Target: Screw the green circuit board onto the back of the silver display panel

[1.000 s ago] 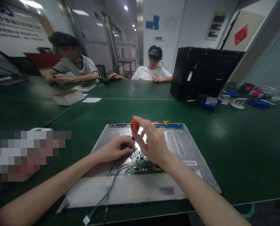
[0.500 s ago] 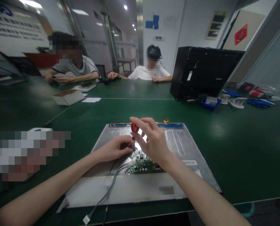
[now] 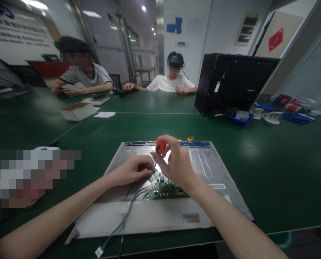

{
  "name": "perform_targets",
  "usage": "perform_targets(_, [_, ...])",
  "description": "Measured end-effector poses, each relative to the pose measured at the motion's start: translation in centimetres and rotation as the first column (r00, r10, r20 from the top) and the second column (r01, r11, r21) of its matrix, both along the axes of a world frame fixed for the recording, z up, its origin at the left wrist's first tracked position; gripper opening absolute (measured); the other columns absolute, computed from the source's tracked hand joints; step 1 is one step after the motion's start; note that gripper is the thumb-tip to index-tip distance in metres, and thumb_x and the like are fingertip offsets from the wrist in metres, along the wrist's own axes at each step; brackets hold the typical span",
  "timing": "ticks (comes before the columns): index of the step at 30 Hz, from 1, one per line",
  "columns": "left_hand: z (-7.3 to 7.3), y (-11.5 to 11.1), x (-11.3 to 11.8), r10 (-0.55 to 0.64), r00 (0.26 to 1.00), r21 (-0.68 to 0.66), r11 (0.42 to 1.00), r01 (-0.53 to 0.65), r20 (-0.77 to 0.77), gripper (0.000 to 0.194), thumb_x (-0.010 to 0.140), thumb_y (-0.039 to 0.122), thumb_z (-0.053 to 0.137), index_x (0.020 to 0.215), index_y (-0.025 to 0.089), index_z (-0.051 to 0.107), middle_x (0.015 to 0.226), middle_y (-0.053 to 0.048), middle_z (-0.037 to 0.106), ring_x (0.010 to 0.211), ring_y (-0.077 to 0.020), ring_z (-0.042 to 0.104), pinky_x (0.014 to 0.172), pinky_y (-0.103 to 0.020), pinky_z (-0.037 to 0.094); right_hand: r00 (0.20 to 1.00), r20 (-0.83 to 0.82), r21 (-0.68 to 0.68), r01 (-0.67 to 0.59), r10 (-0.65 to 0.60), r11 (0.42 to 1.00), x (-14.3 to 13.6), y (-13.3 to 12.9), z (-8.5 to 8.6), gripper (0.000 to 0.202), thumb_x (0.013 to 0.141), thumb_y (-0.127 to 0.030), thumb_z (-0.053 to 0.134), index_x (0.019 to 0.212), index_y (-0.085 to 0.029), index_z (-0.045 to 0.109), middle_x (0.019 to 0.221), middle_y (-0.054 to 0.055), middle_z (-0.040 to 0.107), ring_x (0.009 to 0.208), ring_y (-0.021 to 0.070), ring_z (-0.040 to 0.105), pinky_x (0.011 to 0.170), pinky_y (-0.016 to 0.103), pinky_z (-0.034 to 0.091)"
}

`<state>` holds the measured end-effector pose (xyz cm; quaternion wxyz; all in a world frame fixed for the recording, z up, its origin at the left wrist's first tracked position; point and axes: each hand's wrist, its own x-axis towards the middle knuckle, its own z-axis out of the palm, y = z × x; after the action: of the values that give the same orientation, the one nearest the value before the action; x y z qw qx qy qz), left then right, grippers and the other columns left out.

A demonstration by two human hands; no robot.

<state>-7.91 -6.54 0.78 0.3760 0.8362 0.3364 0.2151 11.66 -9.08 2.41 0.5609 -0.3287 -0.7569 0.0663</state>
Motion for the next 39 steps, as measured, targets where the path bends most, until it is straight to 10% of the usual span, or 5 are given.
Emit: perform_targets(39, [-0.58, 0.22, -0.10, -0.006, 0.999, -0.010, 1.000, 0.006, 0.033, 0.009, 0.079, 0.010, 0.061, 0.081, 0.016, 0.067, 0.077, -0.001, 0.064, 0.071, -0.0155, 0.056, 0.067, -0.027, 0.045, 0.995, 0.095, 0.025, -0.021, 0.019, 0.999, 0.17, -0.07, 0.15, 0.046, 0.094, -0.016, 0.050, 0.136, -0.028, 0.037, 0.100, 0.003, 0.064, 0.064, 0.0112, 0.061, 0.052, 0.024, 0.050])
